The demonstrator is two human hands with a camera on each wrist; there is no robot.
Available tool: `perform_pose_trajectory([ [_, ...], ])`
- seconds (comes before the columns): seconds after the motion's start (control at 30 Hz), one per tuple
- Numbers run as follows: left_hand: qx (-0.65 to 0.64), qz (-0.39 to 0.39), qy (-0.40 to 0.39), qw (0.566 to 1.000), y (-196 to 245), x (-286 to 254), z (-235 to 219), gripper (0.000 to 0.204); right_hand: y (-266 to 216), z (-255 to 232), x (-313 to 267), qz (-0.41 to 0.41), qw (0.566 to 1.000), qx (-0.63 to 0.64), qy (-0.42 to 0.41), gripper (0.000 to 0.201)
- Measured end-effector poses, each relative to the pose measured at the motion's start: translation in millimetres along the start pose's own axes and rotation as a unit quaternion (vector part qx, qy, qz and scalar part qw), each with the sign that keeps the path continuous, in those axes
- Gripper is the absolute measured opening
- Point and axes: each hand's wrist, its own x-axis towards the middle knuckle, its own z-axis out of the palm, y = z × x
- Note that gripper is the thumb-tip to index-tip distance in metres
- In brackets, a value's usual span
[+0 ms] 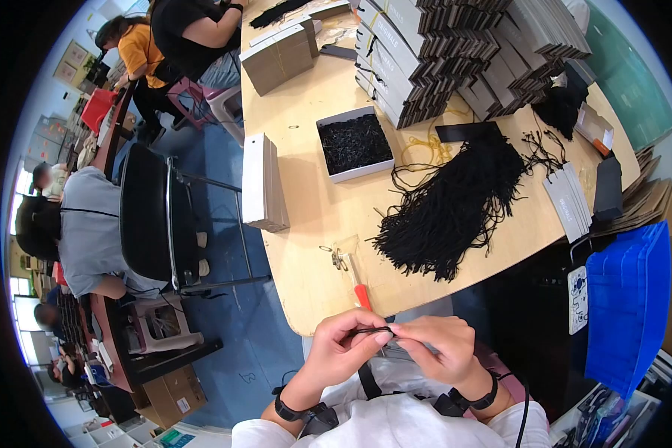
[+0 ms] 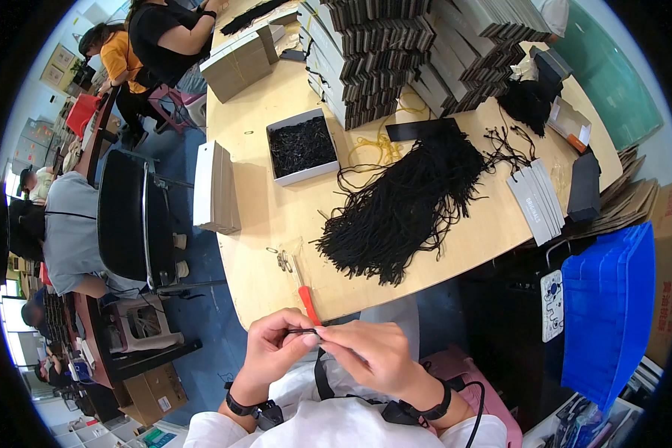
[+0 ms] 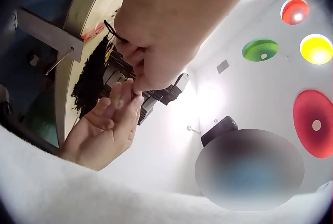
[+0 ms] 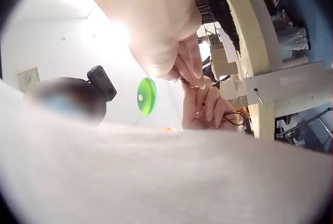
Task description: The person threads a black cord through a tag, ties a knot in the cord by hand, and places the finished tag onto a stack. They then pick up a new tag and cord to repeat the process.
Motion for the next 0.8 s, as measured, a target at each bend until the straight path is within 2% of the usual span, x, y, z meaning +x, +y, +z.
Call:
perform_pose_trajectory([
  [0.13,0.06,0.026,0.02,0.998,0.5,0.9,1.4,0.01,-3.9,7.1,-1.1,0.086,0.995,-0.002,0.048,0.018],
  [0.2,0.104,0.074,0.048,0.991,3.5,2.9,6.4,0.009,-8.7,9.8,1.0,0.097,0.993,-0.021,0.058,0.015],
  [0.23,0.105,0.074,0.048,0.991,4.0,3.4,8.3,0.009,-10.2,11.0,2.0,0.108,0.991,-0.04,0.067,0.011],
  [0.27,0.13,0.094,0.064,0.985,4.4,3.7,10.2,0.009,-10.1,12.1,2.8,0.108,0.991,-0.04,0.068,0.011],
  [0.33,0.155,0.114,0.08,0.978,4.3,4.8,13.9,0.009,-8.8,14.4,3.7,0.059,0.988,-0.124,0.068,0.011],
  [0.4,0.23,0.126,0.118,0.958,3.5,5.8,17.0,0.008,-4.8,19.2,0.6,0.075,0.986,-0.126,0.074,0.012],
  [0.47,0.248,0.122,0.125,0.953,0.9,6.1,15.9,0.007,-2.8,22.2,-0.7,0.091,0.984,-0.128,0.079,0.013],
  [0.57,0.265,0.123,0.13,0.947,-6.1,7.8,14.1,0.006,-1.4,23.9,-2.6,0.131,0.983,-0.096,0.081,0.013],
  [0.63,0.265,0.128,0.127,0.947,-11.0,9.4,12.5,0.006,0.1,25.1,-5.9,0.232,0.97,-0.011,0.066,0.011],
  [0.73,0.28,0.155,0.128,0.939,-11.1,11.3,12.2,0.009,-2.4,21.6,-3.1,0.27,0.961,0.035,0.048,0.01],
  [0.8,0.346,0.181,0.121,0.913,-1.7,12.3,14.4,0.012,-3.5,18.6,-1.7,0.278,0.959,0.042,0.034,0.009],
])
